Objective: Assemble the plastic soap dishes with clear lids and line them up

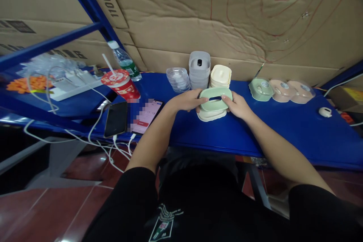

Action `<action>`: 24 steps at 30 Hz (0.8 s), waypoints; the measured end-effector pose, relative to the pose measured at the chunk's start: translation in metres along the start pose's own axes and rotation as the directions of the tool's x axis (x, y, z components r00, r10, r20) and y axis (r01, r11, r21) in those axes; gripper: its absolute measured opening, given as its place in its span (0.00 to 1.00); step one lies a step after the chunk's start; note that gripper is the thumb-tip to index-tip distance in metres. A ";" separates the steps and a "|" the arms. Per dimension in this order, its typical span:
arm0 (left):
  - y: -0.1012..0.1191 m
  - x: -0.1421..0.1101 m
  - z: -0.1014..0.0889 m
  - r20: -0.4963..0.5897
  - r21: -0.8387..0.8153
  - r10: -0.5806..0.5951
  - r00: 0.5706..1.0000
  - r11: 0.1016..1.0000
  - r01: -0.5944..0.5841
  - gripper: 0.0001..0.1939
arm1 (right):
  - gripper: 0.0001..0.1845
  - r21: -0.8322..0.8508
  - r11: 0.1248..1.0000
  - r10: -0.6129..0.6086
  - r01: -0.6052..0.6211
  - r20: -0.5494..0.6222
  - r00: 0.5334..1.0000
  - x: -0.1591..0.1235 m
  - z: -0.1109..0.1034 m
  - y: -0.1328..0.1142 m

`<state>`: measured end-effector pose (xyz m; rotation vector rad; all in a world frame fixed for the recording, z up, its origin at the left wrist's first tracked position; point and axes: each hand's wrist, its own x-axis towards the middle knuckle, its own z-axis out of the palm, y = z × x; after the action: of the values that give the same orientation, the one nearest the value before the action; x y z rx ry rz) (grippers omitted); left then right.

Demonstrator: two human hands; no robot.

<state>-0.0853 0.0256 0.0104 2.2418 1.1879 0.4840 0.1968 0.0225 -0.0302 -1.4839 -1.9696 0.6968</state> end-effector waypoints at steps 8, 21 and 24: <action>0.005 0.003 -0.002 0.408 0.175 -0.268 0.873 0.961 0.214 0.20 | 0.31 -0.340 0.940 0.098 -0.026 0.196 0.976 0.002 -0.002 -0.003; -0.028 0.027 0.018 0.178 0.240 -0.141 0.974 0.966 0.096 0.26 | 0.24 -0.369 0.929 0.068 -0.027 0.100 0.993 0.010 -0.004 0.013; -0.030 0.029 0.021 0.180 0.224 -0.131 0.975 0.971 0.089 0.26 | 0.24 -0.361 0.933 0.039 0.016 0.144 0.989 0.011 -0.004 0.016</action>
<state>-0.0775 0.0577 -0.0232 2.3237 1.3050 0.0927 0.2080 0.0372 -0.0366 -1.6973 -2.3001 0.4767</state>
